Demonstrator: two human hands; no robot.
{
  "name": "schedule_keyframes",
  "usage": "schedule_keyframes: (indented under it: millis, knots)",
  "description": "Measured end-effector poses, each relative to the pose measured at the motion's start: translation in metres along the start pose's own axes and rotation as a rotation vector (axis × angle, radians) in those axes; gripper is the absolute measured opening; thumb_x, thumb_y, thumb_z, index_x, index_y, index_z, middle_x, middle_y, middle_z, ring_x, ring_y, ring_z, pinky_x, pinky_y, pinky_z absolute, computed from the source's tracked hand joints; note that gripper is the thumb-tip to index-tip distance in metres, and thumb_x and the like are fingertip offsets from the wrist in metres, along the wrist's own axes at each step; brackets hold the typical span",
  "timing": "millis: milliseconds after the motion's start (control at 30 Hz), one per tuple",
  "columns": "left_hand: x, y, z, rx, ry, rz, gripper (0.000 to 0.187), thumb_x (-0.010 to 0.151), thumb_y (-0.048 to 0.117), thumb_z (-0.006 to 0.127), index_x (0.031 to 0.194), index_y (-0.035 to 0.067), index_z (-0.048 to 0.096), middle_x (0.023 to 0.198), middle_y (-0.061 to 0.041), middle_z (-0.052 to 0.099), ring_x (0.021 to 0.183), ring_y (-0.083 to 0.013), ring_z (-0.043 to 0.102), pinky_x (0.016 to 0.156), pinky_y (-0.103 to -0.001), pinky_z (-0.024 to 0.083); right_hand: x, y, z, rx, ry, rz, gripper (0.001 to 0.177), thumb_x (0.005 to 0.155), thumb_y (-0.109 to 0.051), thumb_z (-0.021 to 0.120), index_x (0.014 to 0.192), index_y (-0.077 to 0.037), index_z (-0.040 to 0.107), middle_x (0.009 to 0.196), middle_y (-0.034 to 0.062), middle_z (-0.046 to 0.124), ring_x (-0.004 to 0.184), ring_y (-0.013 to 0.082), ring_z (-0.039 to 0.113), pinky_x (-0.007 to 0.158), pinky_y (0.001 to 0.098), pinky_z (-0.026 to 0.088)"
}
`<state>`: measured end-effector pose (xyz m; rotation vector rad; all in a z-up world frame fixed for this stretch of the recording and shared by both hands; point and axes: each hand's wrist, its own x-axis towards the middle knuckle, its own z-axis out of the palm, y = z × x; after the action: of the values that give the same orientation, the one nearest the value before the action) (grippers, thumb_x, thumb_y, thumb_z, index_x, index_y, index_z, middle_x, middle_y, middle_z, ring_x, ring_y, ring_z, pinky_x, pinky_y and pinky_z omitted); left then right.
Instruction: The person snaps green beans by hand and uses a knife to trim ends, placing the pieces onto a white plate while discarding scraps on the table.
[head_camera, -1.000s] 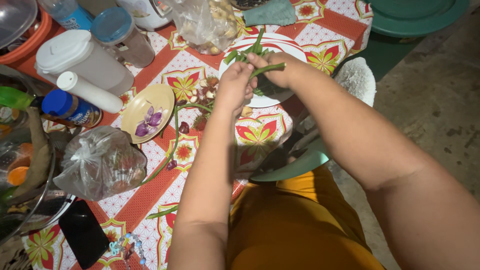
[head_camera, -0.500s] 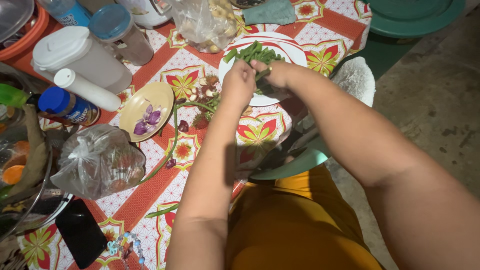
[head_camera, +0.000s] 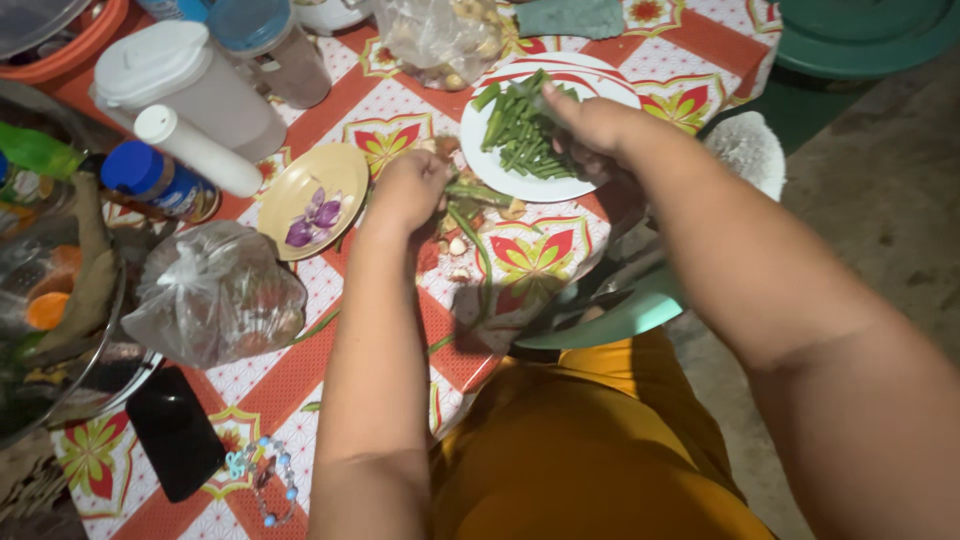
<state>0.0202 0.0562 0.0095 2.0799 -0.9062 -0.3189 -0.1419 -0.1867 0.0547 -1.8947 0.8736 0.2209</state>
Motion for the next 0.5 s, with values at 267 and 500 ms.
schedule_keyframes:
  millis: [267, 500]
  knots:
    - [-0.026, -0.007, -0.030, 0.114, 0.072, -0.134, 0.018, 0.096, 0.024, 0.064, 0.100, 0.006, 0.068, 0.068, -0.012, 0.071, 0.063, -0.0239, 0.071, 0.065, -0.039, 0.054, -0.009, -0.004, 0.001, 0.248, -0.143, -0.047, 0.081, 0.093, -0.080, 0.029, 0.100, -0.007, 0.063, 0.054, -0.0006, 0.031, 0.045, 0.0149, 0.030, 0.045, 0.0355, 0.029]
    - [-0.029, -0.014, -0.033, 0.002, 0.161, -0.204, 0.036, 0.090, 0.015, 0.069, 0.120, 0.001, 0.057, 0.080, -0.011, 0.072, 0.062, -0.0219, 0.073, 0.062, -0.036, 0.056, -0.010, -0.004, 0.001, 0.264, -0.161, -0.032, 0.080, 0.095, -0.080, 0.032, 0.101, -0.007, 0.063, 0.056, -0.0012, 0.027, 0.046, 0.0148, 0.028, 0.046, 0.0355, 0.028]
